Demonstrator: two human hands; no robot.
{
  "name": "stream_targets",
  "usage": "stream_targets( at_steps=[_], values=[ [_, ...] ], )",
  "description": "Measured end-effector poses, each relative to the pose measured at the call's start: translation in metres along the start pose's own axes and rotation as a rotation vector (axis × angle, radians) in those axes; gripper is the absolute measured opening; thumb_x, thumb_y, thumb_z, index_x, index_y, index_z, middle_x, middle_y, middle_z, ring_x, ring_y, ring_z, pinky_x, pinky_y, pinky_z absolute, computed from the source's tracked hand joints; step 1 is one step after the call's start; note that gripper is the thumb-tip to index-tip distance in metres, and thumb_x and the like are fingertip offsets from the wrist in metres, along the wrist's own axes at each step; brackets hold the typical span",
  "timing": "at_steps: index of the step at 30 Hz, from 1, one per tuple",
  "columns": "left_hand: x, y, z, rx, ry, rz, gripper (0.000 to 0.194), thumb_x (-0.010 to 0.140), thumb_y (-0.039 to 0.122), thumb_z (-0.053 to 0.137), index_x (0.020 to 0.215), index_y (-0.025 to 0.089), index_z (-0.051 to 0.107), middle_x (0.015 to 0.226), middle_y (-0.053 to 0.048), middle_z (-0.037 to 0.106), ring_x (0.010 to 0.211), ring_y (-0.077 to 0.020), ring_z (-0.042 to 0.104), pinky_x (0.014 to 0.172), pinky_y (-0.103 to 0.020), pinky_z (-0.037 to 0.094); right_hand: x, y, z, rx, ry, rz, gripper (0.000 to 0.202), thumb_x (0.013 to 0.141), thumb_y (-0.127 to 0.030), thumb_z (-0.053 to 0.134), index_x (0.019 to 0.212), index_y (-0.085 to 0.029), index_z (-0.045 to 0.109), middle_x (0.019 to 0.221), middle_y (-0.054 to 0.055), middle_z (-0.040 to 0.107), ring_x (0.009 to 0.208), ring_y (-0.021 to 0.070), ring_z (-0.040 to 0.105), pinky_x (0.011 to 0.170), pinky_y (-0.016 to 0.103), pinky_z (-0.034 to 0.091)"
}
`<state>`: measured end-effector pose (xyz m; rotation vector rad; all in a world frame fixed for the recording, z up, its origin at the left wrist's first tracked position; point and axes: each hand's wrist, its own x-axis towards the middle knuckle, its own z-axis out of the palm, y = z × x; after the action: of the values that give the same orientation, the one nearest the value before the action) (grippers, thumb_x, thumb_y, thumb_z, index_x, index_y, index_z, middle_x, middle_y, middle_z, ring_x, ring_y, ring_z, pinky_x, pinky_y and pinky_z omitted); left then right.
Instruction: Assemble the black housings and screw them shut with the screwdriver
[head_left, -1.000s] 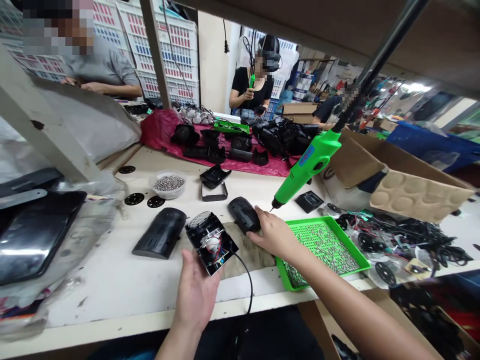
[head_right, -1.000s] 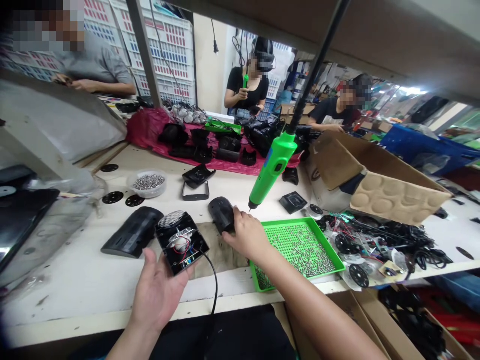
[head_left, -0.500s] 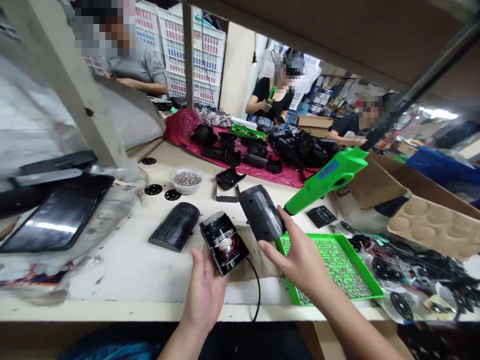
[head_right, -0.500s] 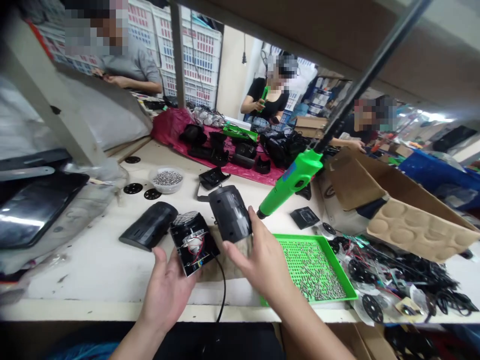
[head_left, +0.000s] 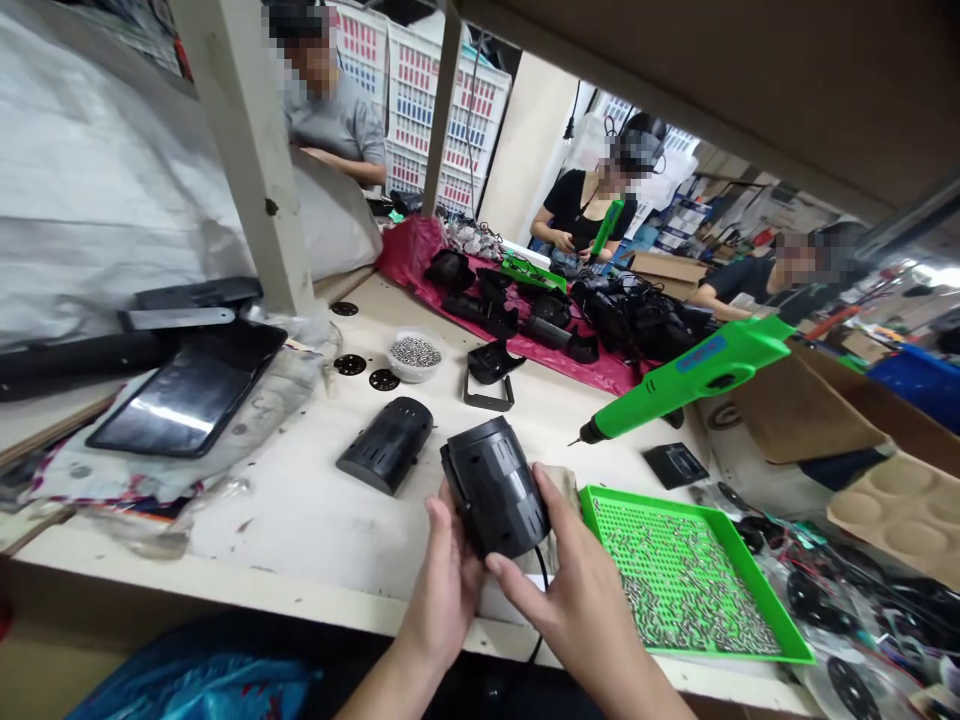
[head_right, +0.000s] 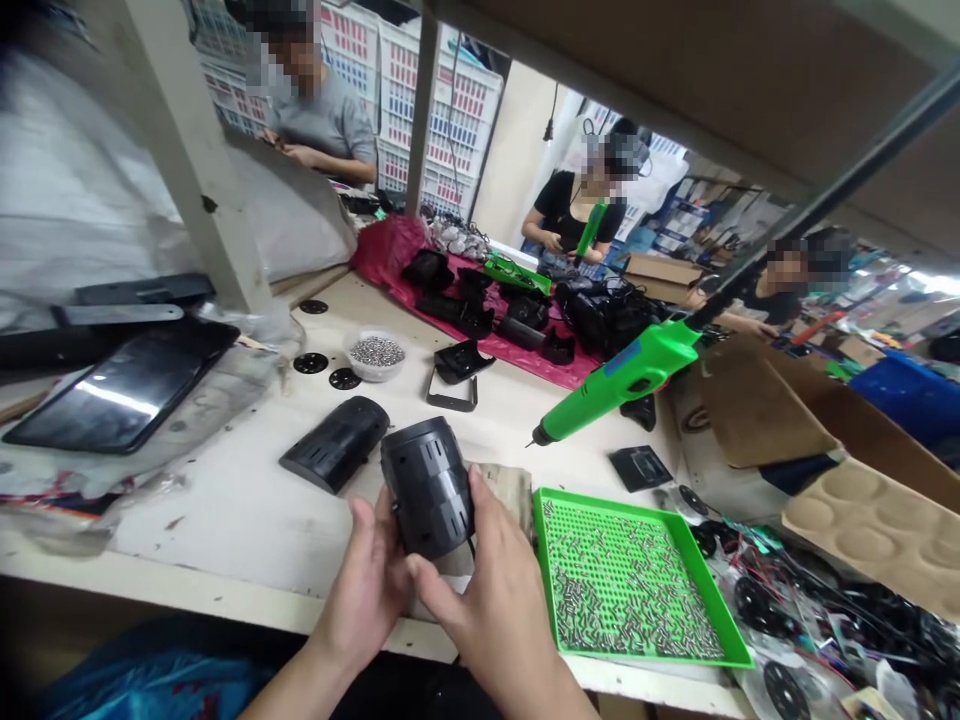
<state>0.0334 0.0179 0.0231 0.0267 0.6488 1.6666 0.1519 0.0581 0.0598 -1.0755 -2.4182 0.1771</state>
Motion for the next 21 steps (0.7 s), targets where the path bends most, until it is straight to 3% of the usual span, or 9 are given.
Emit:
stream_targets(
  at_steps=[13, 21],
  values=[
    [-0.001, 0.0009, 0.0016, 0.051, -0.027, 0.008, 0.074, 0.073, 0.076, 0.052, 0.135, 0.035, 0.052, 0.149, 0.0, 0.046, 0.142, -0.0267, 0.029, 0.11, -0.038, 0.034, -0.004, 0.0048, 0.0021, 0.05, -0.075, 0.04, 0.07, 0.088, -0.044, 0.055, 0.144, -0.012, 0.03, 0.137, 0.022, 0.054, 0.123, 0.033, 0.057, 0.094, 0.049, 0.054],
    [-0.0009, 0.002, 0.0029, 0.061, 0.037, -0.013, 0.084, 0.069, 0.079, 0.055, 0.139, 0.035, 0.045, 0.147, -0.004, 0.048, 0.138, -0.0296, 0.038, 0.106, -0.041, 0.039, -0.0012, 0.0052, -0.0009, 0.11, -0.121, 0.084, 0.075, 0.084, -0.041, 0.057, 0.147, -0.013, 0.028, 0.129, 0.022, 0.061, 0.113, 0.0357, 0.063, 0.086, 0.051, 0.057]
  ],
)
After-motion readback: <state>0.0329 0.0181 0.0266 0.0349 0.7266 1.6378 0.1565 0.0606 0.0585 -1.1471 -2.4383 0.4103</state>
